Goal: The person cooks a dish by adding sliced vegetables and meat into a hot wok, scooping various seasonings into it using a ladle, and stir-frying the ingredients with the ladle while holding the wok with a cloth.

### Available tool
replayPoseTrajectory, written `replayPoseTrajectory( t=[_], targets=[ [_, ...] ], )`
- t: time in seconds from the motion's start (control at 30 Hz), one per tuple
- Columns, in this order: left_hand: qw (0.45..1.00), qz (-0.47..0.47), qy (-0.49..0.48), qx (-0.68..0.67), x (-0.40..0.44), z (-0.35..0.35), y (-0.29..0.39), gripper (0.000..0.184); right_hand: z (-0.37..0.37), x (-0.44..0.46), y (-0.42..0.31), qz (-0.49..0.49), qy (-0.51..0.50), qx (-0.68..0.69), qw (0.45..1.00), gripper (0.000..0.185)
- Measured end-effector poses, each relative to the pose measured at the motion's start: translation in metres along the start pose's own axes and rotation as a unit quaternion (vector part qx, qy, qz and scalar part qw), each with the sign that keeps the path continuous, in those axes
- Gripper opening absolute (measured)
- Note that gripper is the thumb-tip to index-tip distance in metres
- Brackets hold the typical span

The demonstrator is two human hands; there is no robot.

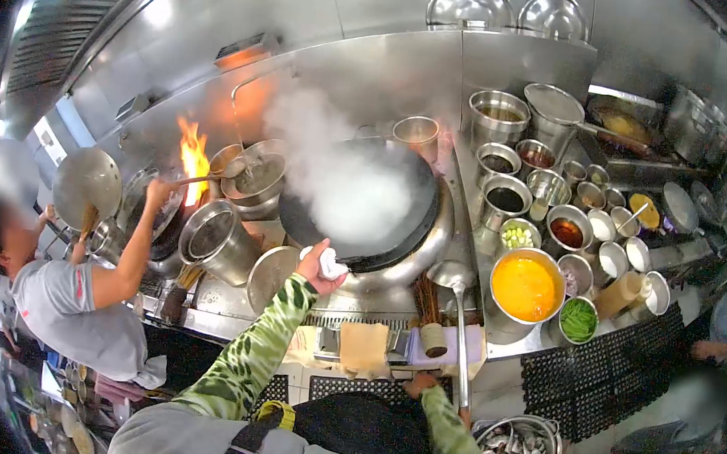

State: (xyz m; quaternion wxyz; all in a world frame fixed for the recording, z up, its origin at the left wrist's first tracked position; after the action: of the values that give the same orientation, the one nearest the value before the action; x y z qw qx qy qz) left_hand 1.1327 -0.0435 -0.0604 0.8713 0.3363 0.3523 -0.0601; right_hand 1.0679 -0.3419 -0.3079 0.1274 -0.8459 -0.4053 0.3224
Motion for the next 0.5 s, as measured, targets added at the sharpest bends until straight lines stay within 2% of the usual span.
replayPoseTrajectory(
  t=[0.07, 0.1, 0.13, 0.2, 0.27, 0.33, 0.37, 0.4, 0.43, 0.47, 0.5],
  targets=[
    [0.999, -0.023, 0.043, 0.003, -0.004, 0.000, -0.002, 0.030, -0.039, -0.066, -0.043, -0.044, 0.118, 0.133, 0.983, 0.042],
    [0.998, -0.027, 0.054, -0.006, 0.000, -0.004, -0.002, 0.026, -0.061, -0.105, -0.062, -0.068, 0.145, 0.276, 0.948, 0.042],
    [0.997, -0.031, 0.062, -0.017, 0.011, -0.010, -0.002, 0.023, -0.097, -0.146, -0.071, -0.046, 0.279, 0.208, 0.936, 0.037],
    [0.997, -0.050, 0.062, -0.007, 0.037, -0.021, -0.004, 0.016, -0.151, -0.223, -0.095, -0.011, 0.528, 0.059, 0.847, 0.029],
    [0.996, -0.054, 0.072, -0.007, 0.044, -0.021, -0.008, 0.015, -0.149, -0.248, -0.078, 0.053, 0.581, -0.041, 0.811, 0.023],
    [0.997, -0.013, 0.070, -0.008, 0.048, -0.020, -0.007, 0.020, -0.119, -0.248, -0.030, 0.109, 0.560, 0.088, 0.817, 0.019],
    [0.998, -0.014, 0.063, -0.006, 0.046, -0.016, -0.008, 0.019, -0.084, -0.233, 0.005, 0.135, 0.492, 0.265, 0.818, 0.018],
    [0.998, -0.014, 0.058, -0.006, 0.043, -0.015, -0.008, 0.019, -0.037, -0.213, 0.042, 0.160, 0.406, 0.431, 0.790, 0.016],
    [0.998, -0.006, 0.060, -0.027, 0.043, -0.016, -0.008, 0.018, -0.026, -0.208, 0.084, 0.112, 0.482, 0.252, 0.832, 0.014],
    [0.997, 0.004, 0.064, -0.049, 0.044, -0.017, -0.008, 0.019, -0.056, -0.220, 0.040, 0.122, 0.458, 0.419, 0.775, 0.014],
    [0.995, -0.003, 0.054, -0.081, 0.035, -0.014, -0.010, 0.021, -0.086, -0.230, -0.002, 0.115, 0.469, 0.423, 0.767, 0.014]
  ],
)
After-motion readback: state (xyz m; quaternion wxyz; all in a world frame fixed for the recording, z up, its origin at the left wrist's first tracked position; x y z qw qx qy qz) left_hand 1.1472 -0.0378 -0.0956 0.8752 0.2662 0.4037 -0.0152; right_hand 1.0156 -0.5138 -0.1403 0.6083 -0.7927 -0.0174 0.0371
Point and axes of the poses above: each hand's wrist, its own x-axis towards the middle knuckle, its own z-axis out of the palm, y = z × x, the point moved 9 cm from there along x, towards the middle knuckle, and after that the axes turned 11 degrees about -z, right-handed, at the moved point
